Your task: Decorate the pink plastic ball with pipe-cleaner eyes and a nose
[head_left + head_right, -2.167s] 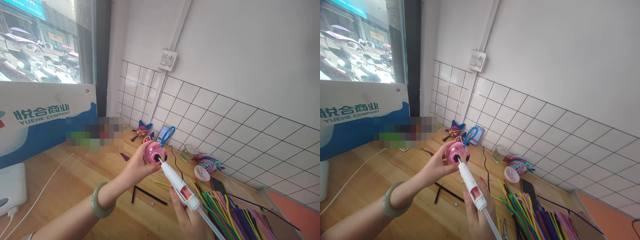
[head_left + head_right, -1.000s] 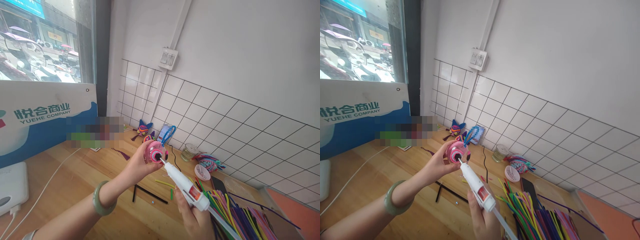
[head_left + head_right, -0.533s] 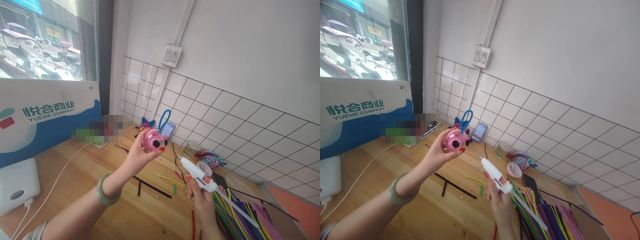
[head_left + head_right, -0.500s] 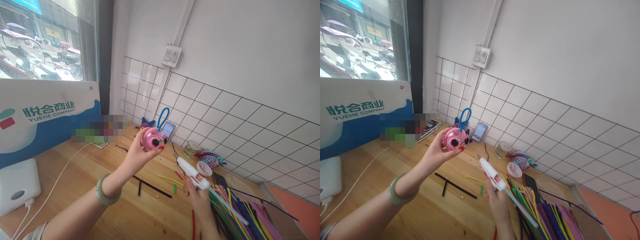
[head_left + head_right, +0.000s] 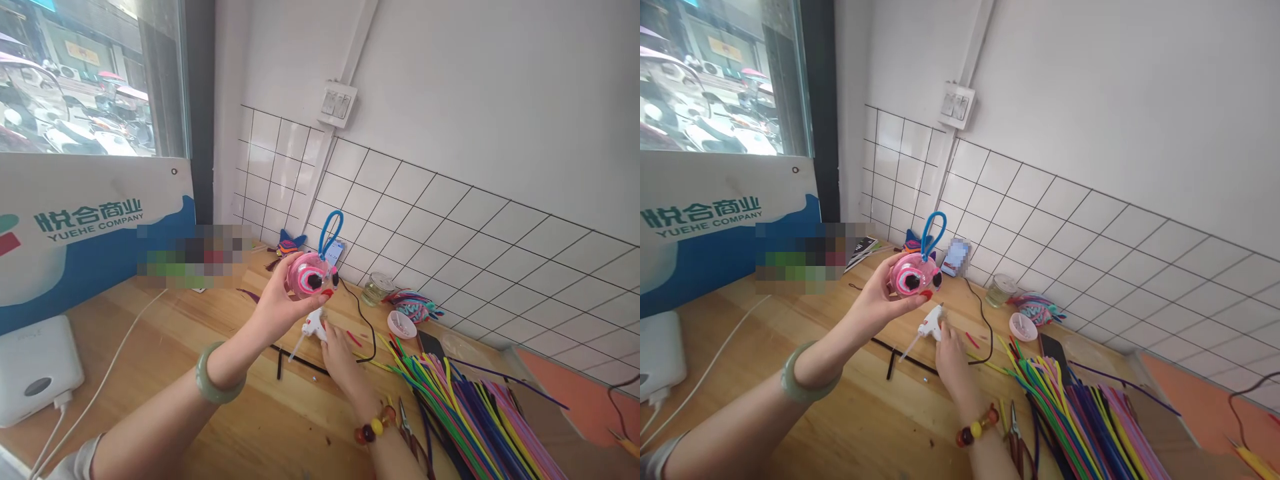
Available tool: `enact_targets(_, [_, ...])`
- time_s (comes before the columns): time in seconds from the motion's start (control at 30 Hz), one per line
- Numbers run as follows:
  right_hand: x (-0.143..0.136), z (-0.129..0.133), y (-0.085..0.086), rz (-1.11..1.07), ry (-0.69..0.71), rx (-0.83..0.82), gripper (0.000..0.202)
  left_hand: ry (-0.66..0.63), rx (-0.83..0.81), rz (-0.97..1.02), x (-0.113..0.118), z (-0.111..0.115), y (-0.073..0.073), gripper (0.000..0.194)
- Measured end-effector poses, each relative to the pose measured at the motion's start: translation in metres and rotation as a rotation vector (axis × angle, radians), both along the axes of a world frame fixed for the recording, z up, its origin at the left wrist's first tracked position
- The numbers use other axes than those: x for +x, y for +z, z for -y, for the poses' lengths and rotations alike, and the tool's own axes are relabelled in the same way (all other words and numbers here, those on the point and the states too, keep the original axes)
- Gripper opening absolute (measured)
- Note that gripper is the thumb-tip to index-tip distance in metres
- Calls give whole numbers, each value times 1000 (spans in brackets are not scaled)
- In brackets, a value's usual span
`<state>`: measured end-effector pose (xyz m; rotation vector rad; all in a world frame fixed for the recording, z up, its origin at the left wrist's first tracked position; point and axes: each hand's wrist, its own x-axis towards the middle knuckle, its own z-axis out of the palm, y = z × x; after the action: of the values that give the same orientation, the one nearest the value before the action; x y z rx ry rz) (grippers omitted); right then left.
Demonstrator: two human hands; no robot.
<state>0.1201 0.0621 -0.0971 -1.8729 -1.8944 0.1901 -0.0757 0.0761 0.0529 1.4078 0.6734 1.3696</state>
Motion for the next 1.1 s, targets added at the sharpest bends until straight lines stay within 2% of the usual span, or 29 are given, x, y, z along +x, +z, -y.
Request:
enact_targets(0.17, [-4,30,11,42,95,47,30,-25,0,14,2,-2,-4,70])
enact_targets(0.27, [-8,55,9,37,199,39,17,-38,-22,9,4,-1,-6,71])
enact_targets(0.4, [-19,70,-4,0,220,79,19,-67,-46,-9,9,3,-7,70])
enact_targets(0.5, [-23,67,-2,-82,202,151,20,-91,-85,1,13,5,-9,71])
enact_targets(0.6, [-21,64,20,-220,183,236,15,-134,-107,50,16,7,-10,72])
enact_targets(0.73, [-17,68,69,-404,70,424,7,-205,-75,34,19,11,-13,67])
enact_targets(0.8, [-22,72,92,-585,-31,641,7,-205,-40,-33,21,14,-16,67])
enact_targets(0.87, [-30,75,108,-684,-29,797,12,-187,6,-116,24,18,-21,68])
enact_targets(0.97, [-39,75,119,-667,72,831,15,-160,59,-214,29,23,-28,70])
enact_targets(1.1, [-40,74,120,-636,106,801,16,-132,90,-269,34,27,-31,69])
